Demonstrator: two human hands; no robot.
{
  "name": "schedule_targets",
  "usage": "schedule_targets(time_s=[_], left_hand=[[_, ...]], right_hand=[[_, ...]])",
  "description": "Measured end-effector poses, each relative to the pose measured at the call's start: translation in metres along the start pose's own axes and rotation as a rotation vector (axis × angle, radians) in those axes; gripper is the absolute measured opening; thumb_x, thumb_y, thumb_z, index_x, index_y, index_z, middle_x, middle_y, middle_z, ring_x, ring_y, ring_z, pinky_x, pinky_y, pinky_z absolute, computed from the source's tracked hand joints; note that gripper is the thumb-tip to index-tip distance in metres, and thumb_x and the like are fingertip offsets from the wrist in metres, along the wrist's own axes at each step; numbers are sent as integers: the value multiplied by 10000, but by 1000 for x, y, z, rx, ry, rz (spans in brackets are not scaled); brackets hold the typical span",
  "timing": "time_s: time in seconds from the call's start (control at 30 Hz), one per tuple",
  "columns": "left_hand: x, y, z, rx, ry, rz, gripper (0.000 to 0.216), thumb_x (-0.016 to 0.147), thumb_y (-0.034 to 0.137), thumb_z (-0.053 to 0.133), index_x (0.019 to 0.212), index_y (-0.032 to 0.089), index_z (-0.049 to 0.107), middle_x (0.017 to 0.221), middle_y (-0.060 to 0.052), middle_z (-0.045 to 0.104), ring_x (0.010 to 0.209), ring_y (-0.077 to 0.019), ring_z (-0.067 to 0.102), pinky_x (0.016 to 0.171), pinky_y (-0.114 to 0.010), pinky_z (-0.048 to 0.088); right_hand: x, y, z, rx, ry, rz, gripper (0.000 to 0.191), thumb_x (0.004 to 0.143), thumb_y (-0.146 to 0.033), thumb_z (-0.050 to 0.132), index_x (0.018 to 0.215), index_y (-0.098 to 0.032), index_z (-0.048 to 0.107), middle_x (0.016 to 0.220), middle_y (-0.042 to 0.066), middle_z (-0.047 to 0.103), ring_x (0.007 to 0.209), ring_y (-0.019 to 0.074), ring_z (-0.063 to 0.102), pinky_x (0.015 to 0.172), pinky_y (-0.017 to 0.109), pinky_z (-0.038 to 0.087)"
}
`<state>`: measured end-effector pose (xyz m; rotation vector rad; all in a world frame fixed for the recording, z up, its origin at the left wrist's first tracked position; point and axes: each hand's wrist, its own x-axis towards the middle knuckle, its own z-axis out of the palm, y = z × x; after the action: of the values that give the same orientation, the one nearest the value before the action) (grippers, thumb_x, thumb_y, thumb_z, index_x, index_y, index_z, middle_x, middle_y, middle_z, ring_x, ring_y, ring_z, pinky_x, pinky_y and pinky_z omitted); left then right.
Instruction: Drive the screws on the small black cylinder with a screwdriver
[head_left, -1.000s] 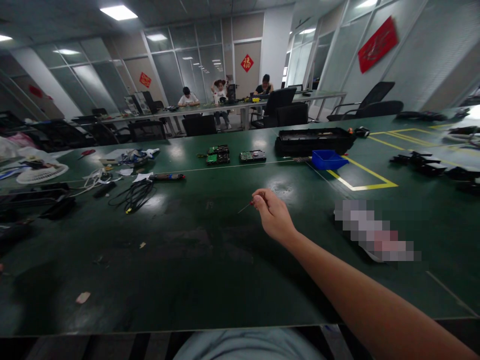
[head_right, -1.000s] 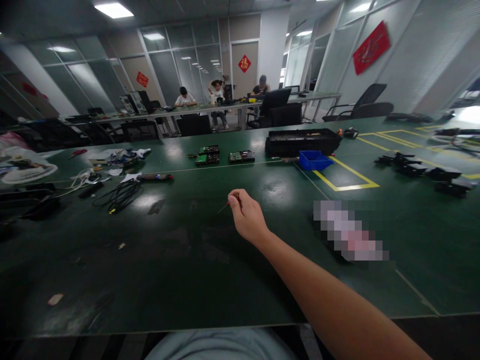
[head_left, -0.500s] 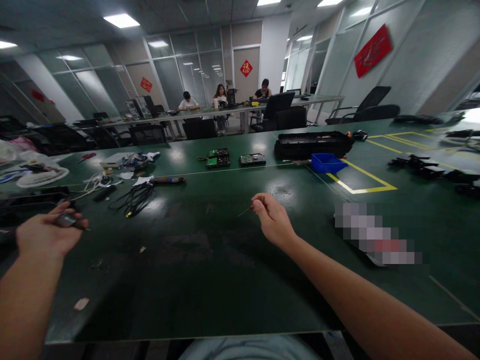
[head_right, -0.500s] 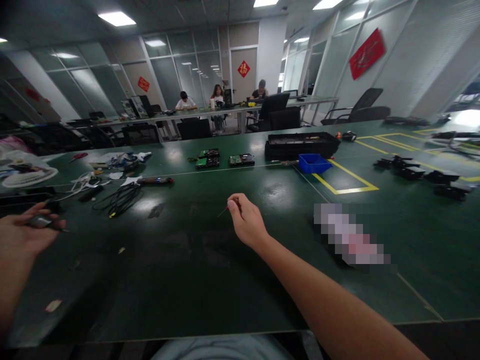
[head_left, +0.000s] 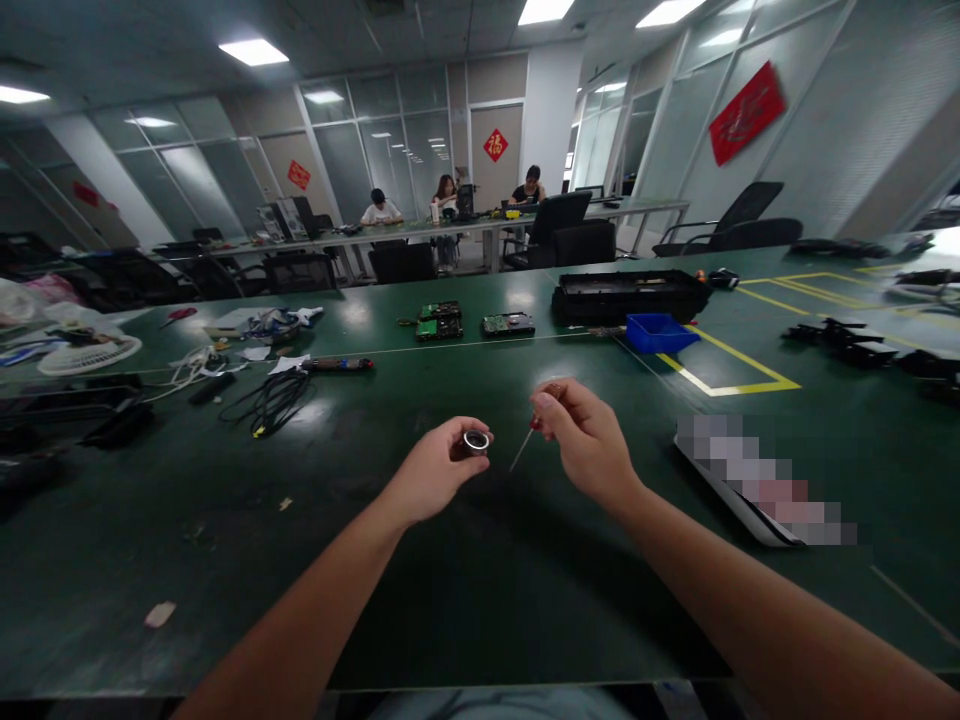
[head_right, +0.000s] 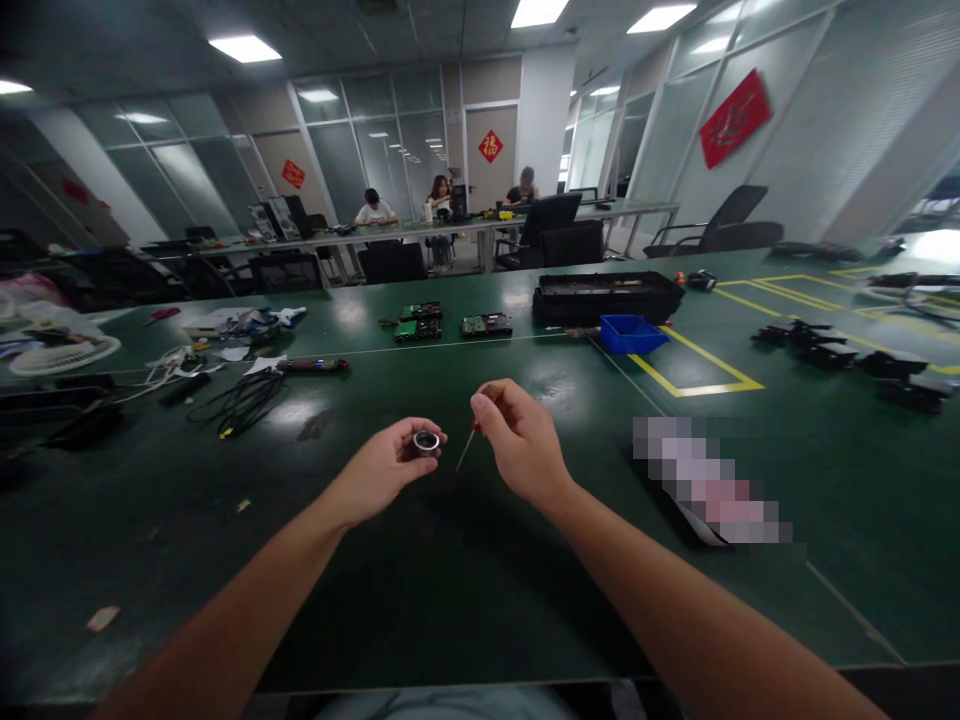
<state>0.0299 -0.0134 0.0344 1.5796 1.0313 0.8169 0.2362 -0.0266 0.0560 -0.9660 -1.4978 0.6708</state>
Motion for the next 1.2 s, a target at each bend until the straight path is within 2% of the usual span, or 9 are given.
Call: schedule_targets(time_s=[0.2,0.37,0.43,0.63,0.77,0.9,0.97,1.03,1.2], left_hand=[[-2,-25,7,10,-2,52,598,773,44,695,1319,250,565,1193,-44,675,1098,-188,630,1028,-362,457],[-7,-30,3,102,32,81,421,771,73,715,1160,230,679,1177,-42,686,1078,-204,638,989,-344,472],[-9,-27,2,153,42,108,397,778,89,717,1145,240,690,1167,-29,692,1091,-204,631,1003,-339,458],[-9,-25,2,167,53,119,410,805,107,685,1190,246,665,1175,-30,687,1092,-204,628,1007,-341,461],[-7,-31,1,170,93,89,477,796,112,697,1251,239,635,1222,-50,674,1126,-214,622,1025,-355,463],[-6,-34,-1,246,107,102,420,804,138,705,1207,255,673,1225,-33,680,1143,-216,616,1050,-367,447],[-6,-35,-2,265,119,117,409,811,162,713,1204,271,676,1228,-18,680,1155,-213,610,1064,-369,435],[-6,-35,-3,278,122,130,406,819,181,715,1210,281,674,1231,-14,679,1166,-214,604,1075,-371,425],[-7,-31,-1,305,65,153,381,820,175,711,1189,270,686,1168,-26,689,1099,-211,620,1003,-346,453]], right_hand=[[-1,10,8,72,122,-33,162,979,-332,496,963,-214,606,721,-12,616,641,141,593,624,299,485],[-15,27,15,-3,0,6,168,992,-355,486,1022,-220,583,752,3,645,698,164,647,675,328,513],[-18,30,14,-36,-1,14,178,997,-367,478,1026,-222,577,773,11,656,718,170,660,696,336,519],[-17,32,10,-100,25,24,199,992,-386,484,1032,-214,574,790,26,687,717,175,682,702,329,534],[-15,30,8,-114,-19,18,205,979,-385,507,1024,-205,591,789,35,710,730,186,704,699,326,546],[-13,25,2,-258,-60,-43,205,932,-405,590,890,-215,654,724,19,722,658,179,691,637,305,517],[-12,22,-2,-367,-35,-88,244,875,-430,661,749,-221,660,636,3,695,566,166,646,571,292,476],[-11,20,-4,-405,-29,-108,255,857,-430,677,709,-223,661,605,-1,681,530,159,620,542,286,455],[-13,24,-3,-317,-102,-144,125,919,-260,540,970,-217,646,748,16,717,651,180,675,614,298,492]])
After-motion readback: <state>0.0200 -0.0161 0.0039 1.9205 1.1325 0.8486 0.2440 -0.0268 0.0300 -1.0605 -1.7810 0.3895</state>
